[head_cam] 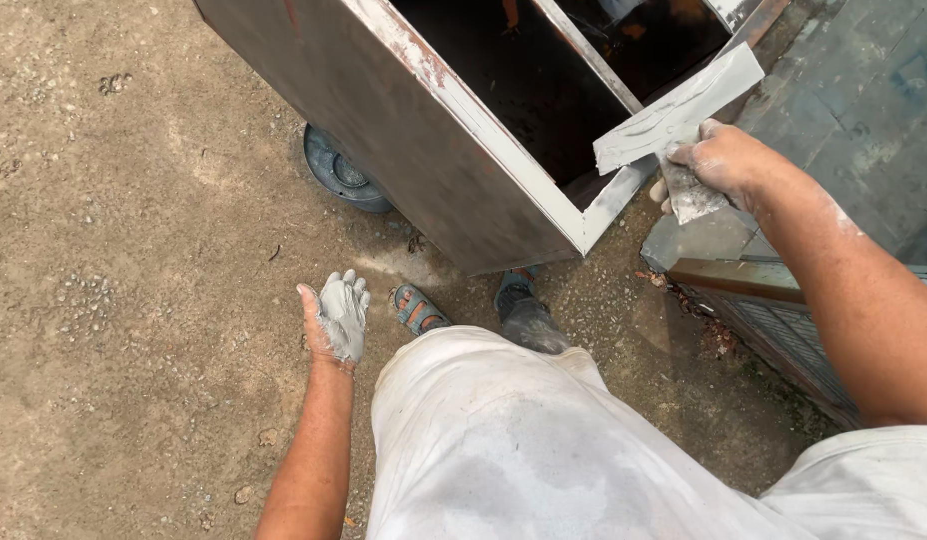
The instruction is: The person applies a gray compound to the edges and surfaces of a metal cabinet using a trowel. They smooth the compound along the corners and sides of the structure.
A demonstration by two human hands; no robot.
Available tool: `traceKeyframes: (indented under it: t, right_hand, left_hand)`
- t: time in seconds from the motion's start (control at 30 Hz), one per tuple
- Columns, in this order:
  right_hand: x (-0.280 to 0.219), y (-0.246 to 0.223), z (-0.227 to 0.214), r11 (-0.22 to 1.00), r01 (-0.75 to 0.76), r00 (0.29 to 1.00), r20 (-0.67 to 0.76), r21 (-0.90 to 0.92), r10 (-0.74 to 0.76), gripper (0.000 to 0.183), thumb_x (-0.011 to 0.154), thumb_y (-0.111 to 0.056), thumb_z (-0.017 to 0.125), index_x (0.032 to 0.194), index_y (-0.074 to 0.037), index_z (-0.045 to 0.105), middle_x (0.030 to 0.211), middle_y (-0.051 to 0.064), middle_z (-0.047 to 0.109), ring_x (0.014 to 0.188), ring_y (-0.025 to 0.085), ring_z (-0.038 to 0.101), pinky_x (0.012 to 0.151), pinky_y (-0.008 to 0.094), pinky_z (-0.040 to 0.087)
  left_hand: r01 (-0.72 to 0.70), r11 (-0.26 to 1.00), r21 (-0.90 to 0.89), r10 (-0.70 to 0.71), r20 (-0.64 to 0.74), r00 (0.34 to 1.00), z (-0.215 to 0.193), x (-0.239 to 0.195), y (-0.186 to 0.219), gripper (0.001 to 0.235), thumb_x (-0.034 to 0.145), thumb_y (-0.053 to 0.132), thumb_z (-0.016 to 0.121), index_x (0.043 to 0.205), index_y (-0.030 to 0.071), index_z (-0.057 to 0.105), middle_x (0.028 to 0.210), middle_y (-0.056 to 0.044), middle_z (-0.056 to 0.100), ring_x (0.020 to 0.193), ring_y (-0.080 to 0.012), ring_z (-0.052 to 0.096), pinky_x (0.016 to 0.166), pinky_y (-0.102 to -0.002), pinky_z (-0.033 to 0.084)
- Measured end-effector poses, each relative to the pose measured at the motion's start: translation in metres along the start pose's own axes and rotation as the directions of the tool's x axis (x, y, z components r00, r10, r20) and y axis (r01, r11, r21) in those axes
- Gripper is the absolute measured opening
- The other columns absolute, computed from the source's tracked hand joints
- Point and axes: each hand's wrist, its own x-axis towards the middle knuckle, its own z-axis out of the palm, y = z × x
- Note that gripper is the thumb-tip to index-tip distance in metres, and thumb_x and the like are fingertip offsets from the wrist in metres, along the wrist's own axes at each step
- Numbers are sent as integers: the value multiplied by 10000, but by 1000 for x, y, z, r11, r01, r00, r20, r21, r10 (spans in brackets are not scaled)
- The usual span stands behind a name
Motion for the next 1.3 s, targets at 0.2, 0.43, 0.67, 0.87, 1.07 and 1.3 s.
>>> traceKeyframes:
  t: [0.2,0.43,0.67,0.87,1.07,1.3]
  right_hand:
    - [-72,19,27,989,24,991,130,143,-43,322,1036,-168,540,1303,0,472,908,266,714,709,310,719,541,389,596]
    - [-121,72,-24,703,400,912,-181,588,-368,664,871,-33,587,1511,-7,415,1247,119,665,927,199,709,674,309,593]
    - [-45,63,-64,998,61,993,-98,34,-58,607,855,-162,665,1459,-211,619,862,50,657,623,168,589,516,325,460]
    - [40,-20,-62,889,-51,993,-121,-455,-4,541,873,-274,638,1412,-289,688,884,64,632,621,222,568,534,384,495]
    - [-40,-30,3,845,-112,985,53,-523,163,589,870,-270,653,1451,-347,599,869,46,684,564,216,572,502,369,489]
    - [-151,61,37,995,-26,980,192,-92,44,651,834,-159,672,1479,-192,586,719,125,685,539,191,595,464,313,477]
  left_hand:
    - [96,995,-35,-97,-44,994,-18,4,-13,1099,880,803,380,1607,4,176,1639,-196,340,1485,-363,373,1206,-454,310]
    - [89,995,39,-84,-120,989,-10,3,-6,1075,904,782,388,1597,-24,226,1593,-214,414,1448,-358,428,1194,-451,344]
    - [35,995,97,-21,-136,990,28,15,23,1053,923,771,349,1601,-20,194,1607,-224,385,1463,-361,407,1207,-458,320]
    - [42,993,111,-31,-95,995,18,0,18,1072,920,772,348,1608,-29,163,1638,-243,324,1500,-375,357,1224,-465,298]
    - [120,992,30,-113,-163,980,-30,-16,2,1090,918,789,324,1611,-25,112,1667,-229,275,1520,-375,328,1226,-456,283]
    - [192,979,73,-179,-156,971,-47,4,5,1085,905,787,361,1608,-16,167,1653,-219,318,1499,-358,360,1216,-452,300]
